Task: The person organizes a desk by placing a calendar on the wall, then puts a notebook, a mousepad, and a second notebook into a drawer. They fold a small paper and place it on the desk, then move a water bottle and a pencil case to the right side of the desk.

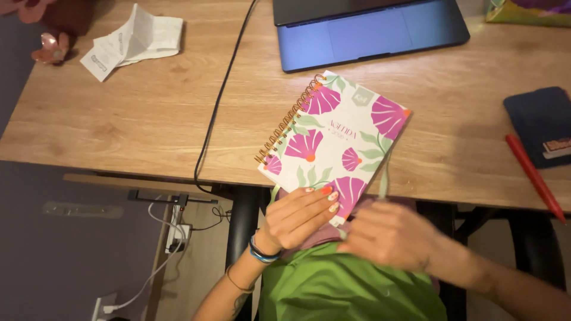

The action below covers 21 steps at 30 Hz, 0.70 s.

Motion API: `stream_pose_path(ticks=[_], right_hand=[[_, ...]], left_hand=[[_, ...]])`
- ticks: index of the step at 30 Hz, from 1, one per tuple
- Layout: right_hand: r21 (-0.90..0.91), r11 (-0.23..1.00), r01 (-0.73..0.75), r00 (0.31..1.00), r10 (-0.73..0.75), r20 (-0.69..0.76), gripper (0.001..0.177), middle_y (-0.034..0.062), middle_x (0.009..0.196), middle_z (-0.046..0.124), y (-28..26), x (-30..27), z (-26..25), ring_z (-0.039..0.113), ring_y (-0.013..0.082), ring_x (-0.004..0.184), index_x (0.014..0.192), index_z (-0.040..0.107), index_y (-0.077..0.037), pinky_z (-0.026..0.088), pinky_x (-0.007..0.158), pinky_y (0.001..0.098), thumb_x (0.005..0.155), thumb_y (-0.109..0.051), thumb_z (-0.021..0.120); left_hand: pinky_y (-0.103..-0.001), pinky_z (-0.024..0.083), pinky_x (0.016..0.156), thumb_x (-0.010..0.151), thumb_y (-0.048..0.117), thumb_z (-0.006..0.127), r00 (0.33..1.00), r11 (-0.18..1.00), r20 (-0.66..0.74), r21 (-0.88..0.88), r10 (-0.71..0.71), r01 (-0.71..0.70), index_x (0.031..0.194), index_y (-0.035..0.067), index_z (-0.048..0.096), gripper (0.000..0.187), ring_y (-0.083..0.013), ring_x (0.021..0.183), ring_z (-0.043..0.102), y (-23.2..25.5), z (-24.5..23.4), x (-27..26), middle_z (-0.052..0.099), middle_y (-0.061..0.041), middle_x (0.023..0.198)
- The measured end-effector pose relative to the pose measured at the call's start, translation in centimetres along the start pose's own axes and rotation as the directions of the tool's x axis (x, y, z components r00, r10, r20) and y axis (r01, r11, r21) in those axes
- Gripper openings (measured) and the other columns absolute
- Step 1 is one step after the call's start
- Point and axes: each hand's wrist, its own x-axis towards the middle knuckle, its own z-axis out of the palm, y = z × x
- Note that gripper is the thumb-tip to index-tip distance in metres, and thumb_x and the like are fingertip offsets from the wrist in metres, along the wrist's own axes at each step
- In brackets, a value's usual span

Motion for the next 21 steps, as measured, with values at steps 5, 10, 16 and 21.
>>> stream_pose_path(ticks=[5,10,16,21], right_hand=[[0.003,0.999,-0.043,0.997,0.043,-0.064,0.043,0.0010,0.071,0.048,-1.8,2.0,1.2,0.047,0.0209,0.061,0.070,0.050,-0.013,0.043,0.058,0.0343,0.108,-0.030,0.061],[0.200,0.965,-0.168,0.968,0.199,-0.151,0.025,0.0045,0.075,0.057,-1.2,4.0,0.2,0.053,0.0224,0.065,0.083,0.061,-0.010,0.045,0.059,0.0374,0.105,-0.021,0.058],[-0.009,0.965,-0.261,0.946,0.254,-0.199,0.040,-0.0059,0.060,0.055,8.3,0.7,0.0,0.060,0.0206,0.077,0.059,0.055,-0.020,0.047,0.072,0.0358,0.096,-0.031,0.067],[0.035,0.914,-0.405,0.911,0.407,-0.072,0.041,-0.0051,0.056,0.054,14.7,-3.1,-1.0,0.060,0.0203,0.085,0.057,0.057,-0.020,0.048,0.079,0.0365,0.095,-0.035,0.065]], left_hand=[[-0.038,0.061,0.085,0.107,0.013,0.053,0.999,0.998,-0.006,-0.019,-0.052,0.051,0.103,-0.004,0.074,0.028,-0.0320,0.103,0.078,0.6,1.0,0.5,0.076,-0.020,0.111],[-0.042,0.063,0.077,0.102,-0.002,0.053,0.991,0.991,-0.021,-0.039,-0.132,0.131,0.085,-0.008,0.067,0.023,-0.0355,0.093,0.078,0.5,1.8,-1.0,0.075,-0.021,0.098],[-0.036,0.062,0.083,0.104,0.020,0.063,0.988,0.990,-0.098,-0.075,-0.122,0.115,0.083,0.011,0.077,0.027,-0.0231,0.084,0.079,-0.7,2.5,-1.6,0.080,-0.002,0.091],[-0.040,0.063,0.082,0.103,0.018,0.063,0.990,0.984,-0.082,-0.149,-0.111,0.098,0.081,0.009,0.075,0.026,-0.0271,0.081,0.079,-0.5,1.6,-3.8,0.080,-0.005,0.091]])
